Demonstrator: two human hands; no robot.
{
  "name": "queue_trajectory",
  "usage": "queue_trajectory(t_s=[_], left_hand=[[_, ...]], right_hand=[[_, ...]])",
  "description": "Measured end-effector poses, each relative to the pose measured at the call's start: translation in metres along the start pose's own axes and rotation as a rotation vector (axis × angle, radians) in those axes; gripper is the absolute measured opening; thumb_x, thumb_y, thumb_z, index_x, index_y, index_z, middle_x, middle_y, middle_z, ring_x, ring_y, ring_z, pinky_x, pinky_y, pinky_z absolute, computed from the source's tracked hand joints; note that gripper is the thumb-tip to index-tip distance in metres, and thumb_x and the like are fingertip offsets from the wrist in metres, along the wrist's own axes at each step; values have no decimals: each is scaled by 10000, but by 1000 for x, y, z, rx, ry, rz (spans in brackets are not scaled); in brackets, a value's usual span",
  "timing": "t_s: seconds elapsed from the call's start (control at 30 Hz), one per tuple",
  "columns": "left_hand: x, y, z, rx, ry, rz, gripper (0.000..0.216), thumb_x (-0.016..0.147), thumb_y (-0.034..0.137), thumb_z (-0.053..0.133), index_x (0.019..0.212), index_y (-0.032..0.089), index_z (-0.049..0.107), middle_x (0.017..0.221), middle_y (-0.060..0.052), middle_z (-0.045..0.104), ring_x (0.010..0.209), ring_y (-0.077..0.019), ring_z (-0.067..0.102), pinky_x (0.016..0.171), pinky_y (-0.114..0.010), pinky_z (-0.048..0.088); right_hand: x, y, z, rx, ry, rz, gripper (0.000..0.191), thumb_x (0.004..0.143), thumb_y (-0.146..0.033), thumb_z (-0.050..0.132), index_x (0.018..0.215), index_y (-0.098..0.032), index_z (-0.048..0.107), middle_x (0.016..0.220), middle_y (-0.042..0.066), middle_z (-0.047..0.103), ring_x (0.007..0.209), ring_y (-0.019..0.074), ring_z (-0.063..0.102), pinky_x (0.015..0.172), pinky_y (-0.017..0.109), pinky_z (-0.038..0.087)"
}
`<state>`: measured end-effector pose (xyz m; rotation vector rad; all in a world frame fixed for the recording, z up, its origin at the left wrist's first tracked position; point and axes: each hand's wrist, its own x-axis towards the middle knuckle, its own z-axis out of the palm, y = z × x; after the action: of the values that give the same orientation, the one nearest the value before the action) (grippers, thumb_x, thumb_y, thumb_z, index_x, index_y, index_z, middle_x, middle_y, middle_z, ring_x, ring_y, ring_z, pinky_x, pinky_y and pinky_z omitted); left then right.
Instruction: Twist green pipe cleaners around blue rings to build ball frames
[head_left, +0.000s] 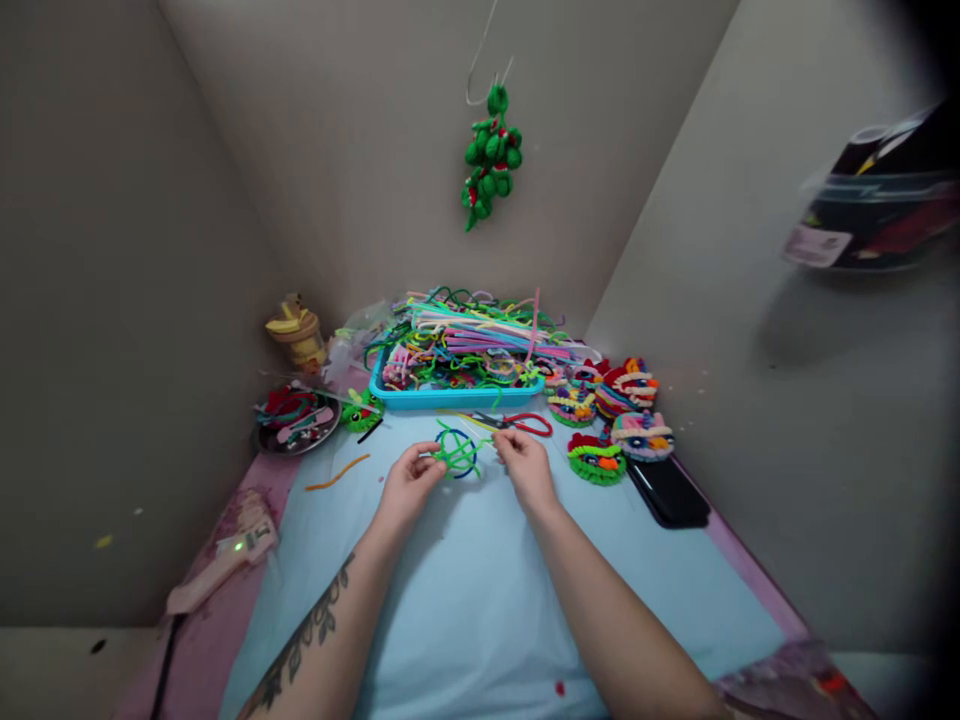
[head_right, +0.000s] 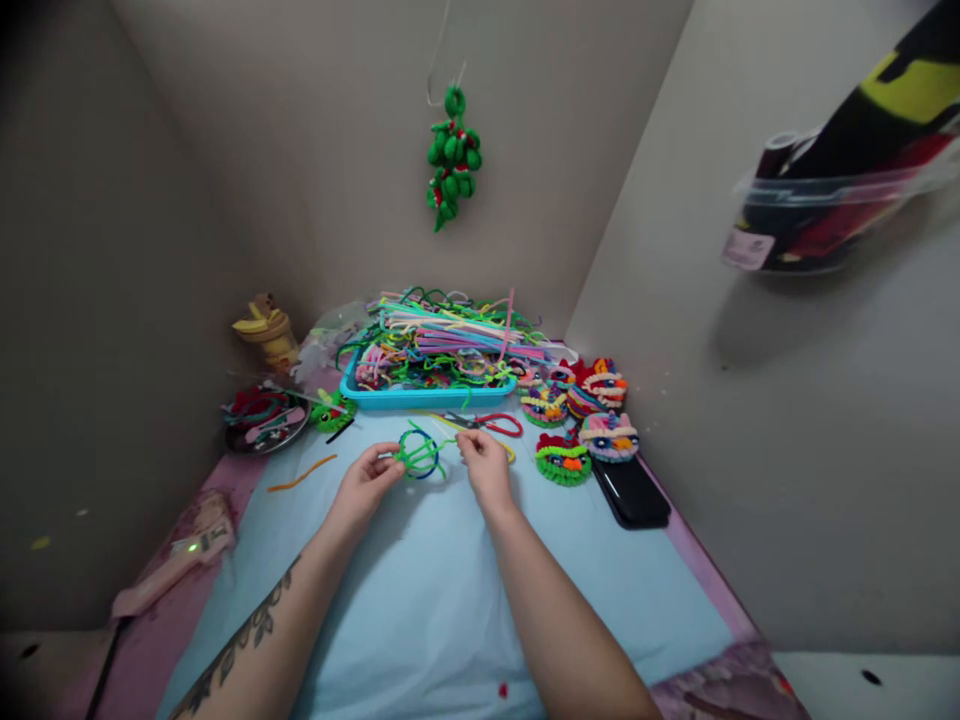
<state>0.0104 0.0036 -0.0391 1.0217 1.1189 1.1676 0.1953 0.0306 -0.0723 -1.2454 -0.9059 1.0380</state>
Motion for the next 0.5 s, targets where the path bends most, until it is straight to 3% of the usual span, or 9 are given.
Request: queue_trajectory(t_s=[0.3, 0.4, 0.5], left_hand=[[11, -7, -16, 10, -9, 20, 410, 592, 294, 727, 933, 163, 541, 585, 56, 521, 524, -76, 465, 533, -196, 317], [13, -10, -18, 30, -9, 38, 411, 605, 296, 710, 949, 167, 525, 561, 67, 494, 500, -73, 443, 514, -193, 298], [15, -11, -22, 86, 49, 62, 398, 614, 290, 692, 956, 170, 526, 576, 64, 494, 486, -70, 426, 495, -192, 283]], right_hand=[[8, -3, -8, 171, -110, 117, 327, 578, -469, 706, 652, -188, 556, 578, -2, 560, 517, 119, 527, 494, 253, 452], [7, -3, -9, 149, -123, 108, 308, 602, -463, 697, 669, -186, 580, 606, 12, 570, 548, 137, 538, 529, 281, 466], [7, -7, -13, 58, -82, 16, 254, 649, -398, 688, 790, -191, 649, 757, 44, 614, 727, 181, 573, 666, 323, 477]])
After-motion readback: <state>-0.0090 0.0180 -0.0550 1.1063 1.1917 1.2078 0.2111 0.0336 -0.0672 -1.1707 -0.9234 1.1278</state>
